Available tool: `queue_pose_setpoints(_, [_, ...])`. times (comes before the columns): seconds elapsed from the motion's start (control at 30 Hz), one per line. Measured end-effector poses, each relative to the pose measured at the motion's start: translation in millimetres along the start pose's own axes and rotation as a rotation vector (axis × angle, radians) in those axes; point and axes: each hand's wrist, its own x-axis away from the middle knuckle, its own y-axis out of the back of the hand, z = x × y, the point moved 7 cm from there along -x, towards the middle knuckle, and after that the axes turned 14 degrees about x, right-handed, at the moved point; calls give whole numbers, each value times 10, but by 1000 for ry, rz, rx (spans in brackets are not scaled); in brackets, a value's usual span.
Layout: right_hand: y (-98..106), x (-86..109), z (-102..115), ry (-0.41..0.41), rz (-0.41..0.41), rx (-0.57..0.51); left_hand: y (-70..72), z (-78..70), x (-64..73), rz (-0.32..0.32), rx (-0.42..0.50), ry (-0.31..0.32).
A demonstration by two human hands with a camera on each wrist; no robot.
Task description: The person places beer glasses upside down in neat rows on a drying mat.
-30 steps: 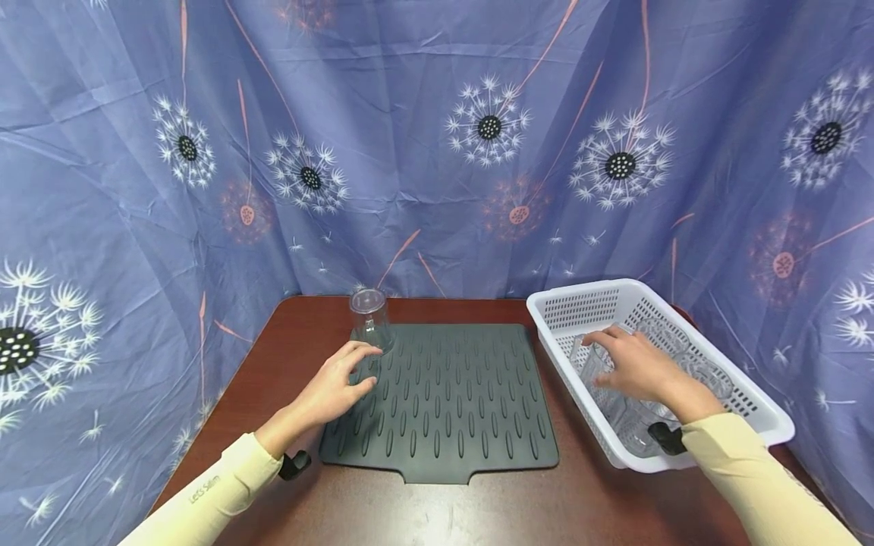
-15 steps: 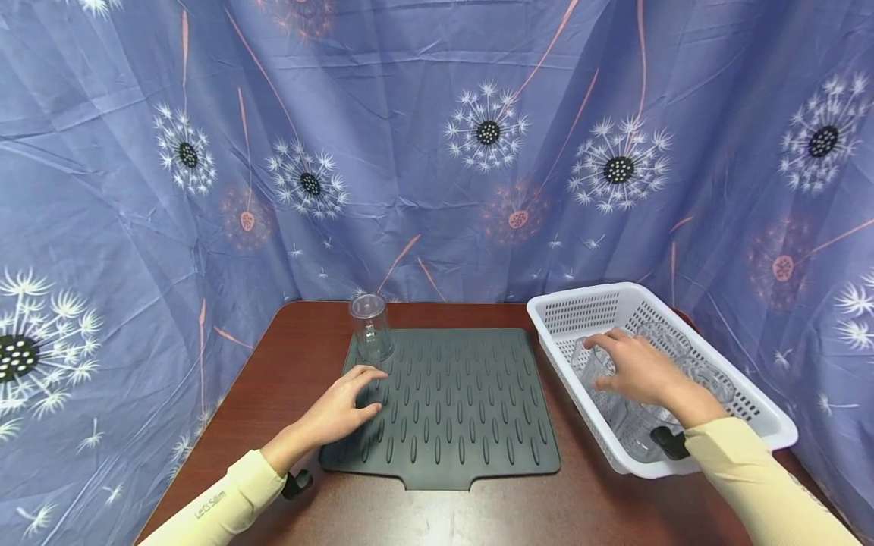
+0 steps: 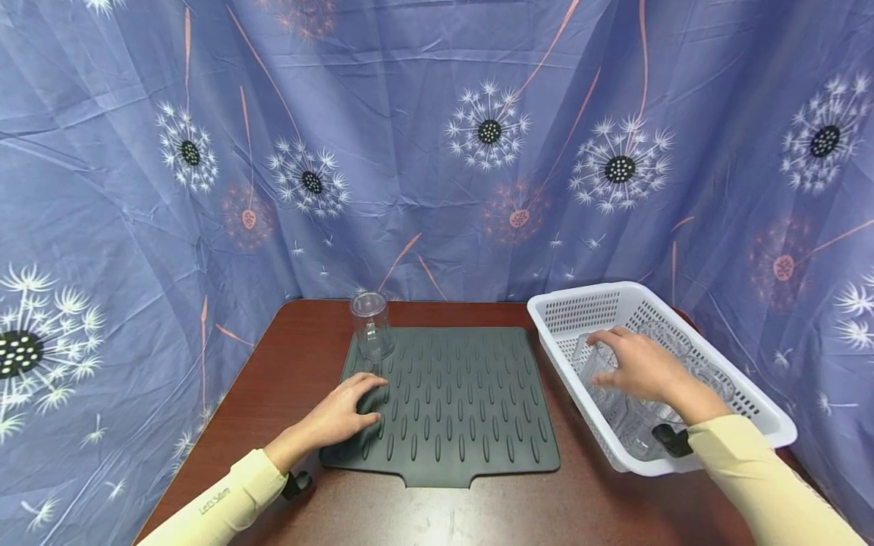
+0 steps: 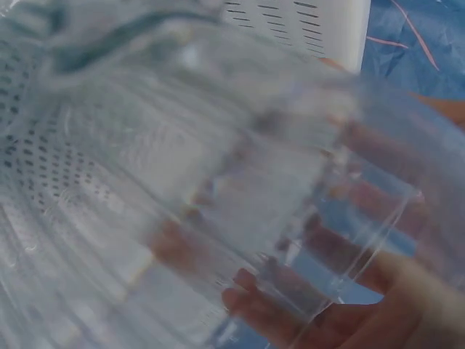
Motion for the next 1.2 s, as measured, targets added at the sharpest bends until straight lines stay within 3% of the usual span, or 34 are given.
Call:
queue_pose_setpoints(0.37, [98, -29, -30, -28, -4, -14, -105, 100, 30, 74, -25, 56])
queue_pose_setpoints(0.6, [200, -14, -25, -19, -57, -34, -157, 116, 70, 126, -60, 63])
queue_pose_setpoints(1.2, [431, 1, -77, -18, -154, -32, -198, 95, 95, 147, -76, 54])
